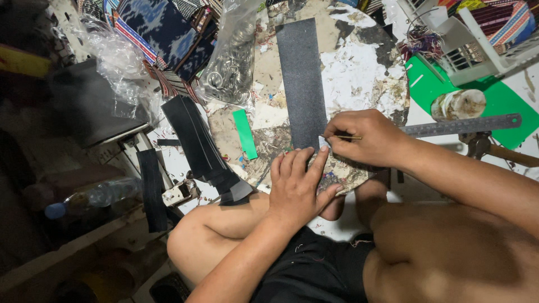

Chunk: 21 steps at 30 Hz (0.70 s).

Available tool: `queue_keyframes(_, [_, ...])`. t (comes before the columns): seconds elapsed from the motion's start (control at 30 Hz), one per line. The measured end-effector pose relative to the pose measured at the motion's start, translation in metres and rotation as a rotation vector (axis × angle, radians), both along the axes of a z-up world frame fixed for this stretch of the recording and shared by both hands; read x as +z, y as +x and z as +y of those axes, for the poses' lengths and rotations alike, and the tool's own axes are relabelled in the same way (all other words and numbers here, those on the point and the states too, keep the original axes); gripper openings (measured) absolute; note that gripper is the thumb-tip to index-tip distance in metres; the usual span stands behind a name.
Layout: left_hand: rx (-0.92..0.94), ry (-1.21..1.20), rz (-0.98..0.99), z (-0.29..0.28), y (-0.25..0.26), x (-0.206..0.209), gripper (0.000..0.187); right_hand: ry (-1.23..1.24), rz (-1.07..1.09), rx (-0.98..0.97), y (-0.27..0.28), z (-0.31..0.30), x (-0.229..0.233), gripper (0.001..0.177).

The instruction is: The person uses a metal ruler and a white marking tool to draw straight lines on a dark rectangular material placed on a round work surface. The person repeatedly repositions the ruler and marks along its edge to create multiple parallel lines.

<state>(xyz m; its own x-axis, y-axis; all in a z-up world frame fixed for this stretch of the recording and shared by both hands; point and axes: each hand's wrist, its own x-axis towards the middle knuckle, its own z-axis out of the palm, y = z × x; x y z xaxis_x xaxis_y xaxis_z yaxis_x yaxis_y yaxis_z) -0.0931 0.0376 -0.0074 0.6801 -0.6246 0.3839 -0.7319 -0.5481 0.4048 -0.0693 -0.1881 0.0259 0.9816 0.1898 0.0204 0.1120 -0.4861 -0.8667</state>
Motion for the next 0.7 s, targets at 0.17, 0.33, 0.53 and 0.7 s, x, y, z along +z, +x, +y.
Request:
queue_keyframes(0.17, [-0.005, -0.001, 0.014, 0.000, 0.001, 0.001, 0.070, -0.022, -0.030, 0.000, -0.001, 0.000, -0.008, 0.006])
queue_keyframes(0.33, [-0.007, 0.003, 0.021, 0.000, 0.000, 0.001, 0.071, -0.018, -0.019, -0.004, -0.001, -0.001, -0.009, 0.008])
queue_keyframes(0.53, [-0.001, 0.026, -0.002, 0.001, 0.000, 0.003, 0.071, -0.015, 0.081, 0.036, 0.000, -0.001, 0.002, 0.008])
queue_keyframes(0.7, [-0.003, 0.018, 0.005, 0.001, -0.001, -0.001, 0.074, 0.224, -0.042, -0.114, -0.004, -0.028, -0.005, 0.028])
